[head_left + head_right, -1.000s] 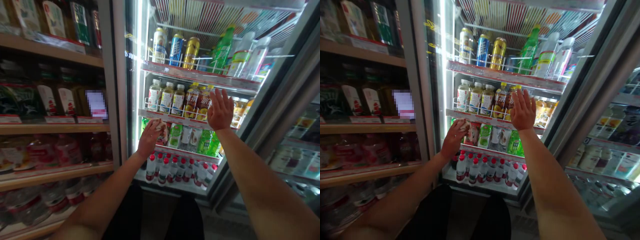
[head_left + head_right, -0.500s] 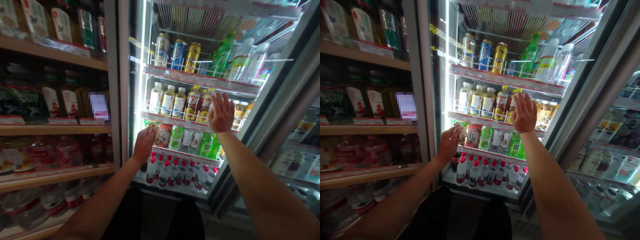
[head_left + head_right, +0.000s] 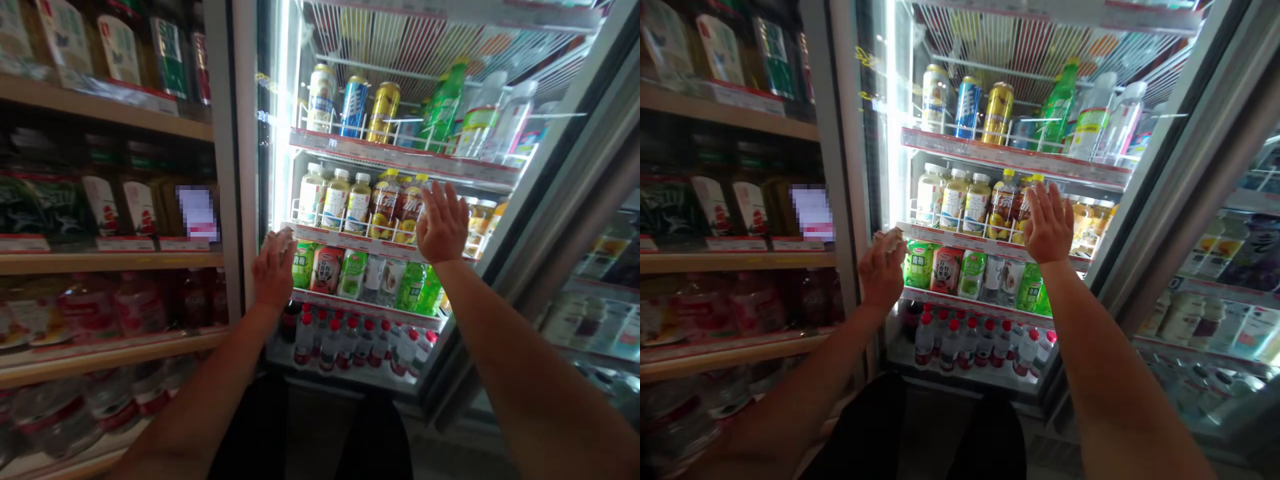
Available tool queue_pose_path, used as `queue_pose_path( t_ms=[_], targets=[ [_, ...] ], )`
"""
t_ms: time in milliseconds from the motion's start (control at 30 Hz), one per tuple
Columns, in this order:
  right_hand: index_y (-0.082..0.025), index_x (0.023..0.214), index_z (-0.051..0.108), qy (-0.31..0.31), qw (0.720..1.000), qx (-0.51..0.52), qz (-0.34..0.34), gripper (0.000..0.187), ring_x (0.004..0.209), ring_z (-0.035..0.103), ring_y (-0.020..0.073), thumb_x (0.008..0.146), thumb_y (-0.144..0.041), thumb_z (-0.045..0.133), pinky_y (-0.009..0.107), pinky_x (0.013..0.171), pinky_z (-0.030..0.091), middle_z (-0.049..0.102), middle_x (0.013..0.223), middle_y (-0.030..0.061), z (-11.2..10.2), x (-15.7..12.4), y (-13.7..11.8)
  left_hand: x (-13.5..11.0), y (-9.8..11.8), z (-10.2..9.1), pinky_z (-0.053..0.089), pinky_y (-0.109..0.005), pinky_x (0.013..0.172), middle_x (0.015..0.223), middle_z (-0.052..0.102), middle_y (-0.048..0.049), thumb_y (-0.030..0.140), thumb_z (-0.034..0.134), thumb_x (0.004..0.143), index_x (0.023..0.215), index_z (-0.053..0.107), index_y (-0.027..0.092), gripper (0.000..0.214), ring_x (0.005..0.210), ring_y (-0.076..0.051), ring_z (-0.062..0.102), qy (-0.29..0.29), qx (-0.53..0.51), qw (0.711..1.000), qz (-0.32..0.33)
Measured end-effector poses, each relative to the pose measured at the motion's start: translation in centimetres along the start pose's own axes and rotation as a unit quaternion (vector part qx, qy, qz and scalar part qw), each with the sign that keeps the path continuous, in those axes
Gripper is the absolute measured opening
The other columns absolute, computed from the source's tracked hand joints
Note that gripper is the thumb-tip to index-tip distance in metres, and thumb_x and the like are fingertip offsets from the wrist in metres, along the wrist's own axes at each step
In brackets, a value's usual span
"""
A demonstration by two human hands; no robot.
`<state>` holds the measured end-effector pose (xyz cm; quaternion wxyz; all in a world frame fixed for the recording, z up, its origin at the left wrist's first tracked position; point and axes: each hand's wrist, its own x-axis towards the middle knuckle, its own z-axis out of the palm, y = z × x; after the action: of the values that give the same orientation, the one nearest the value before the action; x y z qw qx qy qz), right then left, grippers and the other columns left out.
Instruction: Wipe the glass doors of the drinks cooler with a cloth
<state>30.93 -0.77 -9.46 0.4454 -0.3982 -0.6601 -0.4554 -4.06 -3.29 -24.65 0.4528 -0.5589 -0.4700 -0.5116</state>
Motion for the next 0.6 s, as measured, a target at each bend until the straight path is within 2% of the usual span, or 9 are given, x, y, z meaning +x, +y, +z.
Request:
queue_pose_path(
  t_ms=[33, 133, 200, 233, 300, 367, 433, 500, 600],
  targets=[
    [-0.022, 0.156, 0.037, -0.002, 1.0, 0.004, 0.002, 0.063, 0.154, 0.026, 0.0269, 0.093, -0.022, 0.041, 0.054, 0.124, 0.023, 0.039, 0.161, 0.0072, 0.0, 0.0, 0.0, -1.3, 0.8, 0.3, 0.043, -0.044, 0.106, 0.149, 0.054, -0.0067, 0.012, 0.049, 0.099, 0.139, 0.058, 0.027, 0.044, 0.141, -0.028, 0.045, -0.024, -0.014, 0.999, 0.025],
    [-0.023, 0.156, 0.037, 0.0, 1.0, 0.005, 0.002, 0.063, 0.154, 0.027, 0.0276, 0.093, -0.022, 0.041, 0.056, 0.123, 0.024, 0.039, 0.161, 0.0072, 0.1, 0.0, 0.0, -5.4, 3.0, 1.1, 0.044, -0.047, 0.109, 0.143, 0.059, -0.0135, 0.005, 0.041, 0.094, 0.145, 0.05, 0.022, 0.055, 0.136, -0.029, 0.051, -0.14, -0.109, 0.976, 0.125],
    [-0.024, 0.156, 0.037, 0.001, 1.0, -0.002, 0.0, 0.063, 0.153, 0.028, 0.0279, 0.093, -0.023, 0.041, 0.056, 0.123, 0.025, 0.04, 0.161, 0.0068, 0.2, 0.0, 0.1, -6.4, 3.5, 1.3, 0.045, -0.051, 0.108, 0.139, 0.06, -0.0185, 0.005, 0.04, 0.091, 0.148, 0.044, 0.014, 0.058, 0.135, -0.033, 0.053, -0.167, -0.142, 0.966, 0.137],
    [-0.024, 0.156, 0.037, 0.002, 1.0, -0.005, -0.001, 0.063, 0.153, 0.028, 0.0278, 0.093, -0.023, 0.04, 0.057, 0.123, 0.025, 0.041, 0.161, 0.0067, 0.2, 0.0, 0.1, -6.2, 3.4, 1.3, 0.046, -0.052, 0.108, 0.139, 0.059, -0.02, 0.007, 0.04, 0.092, 0.149, 0.042, 0.012, 0.058, 0.135, -0.033, 0.053, -0.164, -0.162, 0.966, 0.116],
    [-0.024, 0.156, 0.037, 0.002, 1.0, -0.008, -0.003, 0.063, 0.153, 0.028, 0.0274, 0.093, -0.023, 0.039, 0.056, 0.122, 0.026, 0.041, 0.16, 0.0067, 0.2, 0.0, 0.1, -4.7, 2.9, 1.0, 0.05, -0.049, 0.105, 0.138, 0.058, -0.0194, 0.013, 0.039, 0.096, 0.151, 0.037, 0.014, 0.055, 0.131, -0.031, 0.056, -0.139, -0.217, 0.966, 0.029],
    [-0.023, 0.155, 0.039, 0.007, 1.0, -0.01, -0.004, 0.062, 0.153, 0.029, 0.0269, 0.094, -0.023, 0.039, 0.055, 0.122, 0.026, 0.042, 0.16, 0.0069, 0.2, 0.0, 0.0, -2.6, 2.3, 0.7, 0.055, -0.041, 0.099, 0.131, 0.06, -0.0163, 0.018, 0.037, 0.1, 0.151, 0.034, 0.017, 0.051, 0.118, -0.024, 0.063, -0.088, -0.265, 0.957, -0.081],
    [-0.022, 0.154, 0.041, 0.009, 1.0, -0.008, -0.002, 0.06, 0.153, 0.03, 0.0266, 0.094, -0.023, 0.039, 0.054, 0.123, 0.026, 0.042, 0.159, 0.0074, 0.1, 0.0, 0.0, -1.1, 1.9, 0.4, 0.055, -0.039, 0.097, 0.126, 0.058, -0.0149, 0.022, 0.041, 0.101, 0.145, 0.042, 0.017, 0.045, 0.112, -0.021, 0.063, -0.02, -0.261, 0.954, -0.148],
    [-0.021, 0.153, 0.042, 0.007, 1.0, -0.001, 0.002, 0.059, 0.153, 0.029, 0.0264, 0.095, -0.024, 0.039, 0.054, 0.123, 0.024, 0.043, 0.159, 0.0075, 0.0, 0.0, -0.1, -0.7, 1.8, 0.3, 0.053, -0.041, 0.1, 0.127, 0.053, -0.0156, 0.023, 0.045, 0.1, 0.132, 0.057, 0.016, 0.035, 0.115, -0.023, 0.059, 0.024, -0.224, 0.962, -0.154],
    [-0.022, 0.153, 0.042, -0.001, 1.0, 0.006, 0.004, 0.06, 0.153, 0.028, 0.026, 0.094, -0.024, 0.04, 0.054, 0.124, 0.024, 0.042, 0.16, 0.0069, 0.0, 0.1, -0.1, -1.2, 1.5, 0.4, 0.045, -0.048, 0.108, 0.139, 0.048, -0.0162, 0.022, 0.047, 0.1, 0.122, 0.066, 0.019, 0.03, 0.128, -0.028, 0.051, 0.004, -0.179, 0.977, -0.118]
  ],
)
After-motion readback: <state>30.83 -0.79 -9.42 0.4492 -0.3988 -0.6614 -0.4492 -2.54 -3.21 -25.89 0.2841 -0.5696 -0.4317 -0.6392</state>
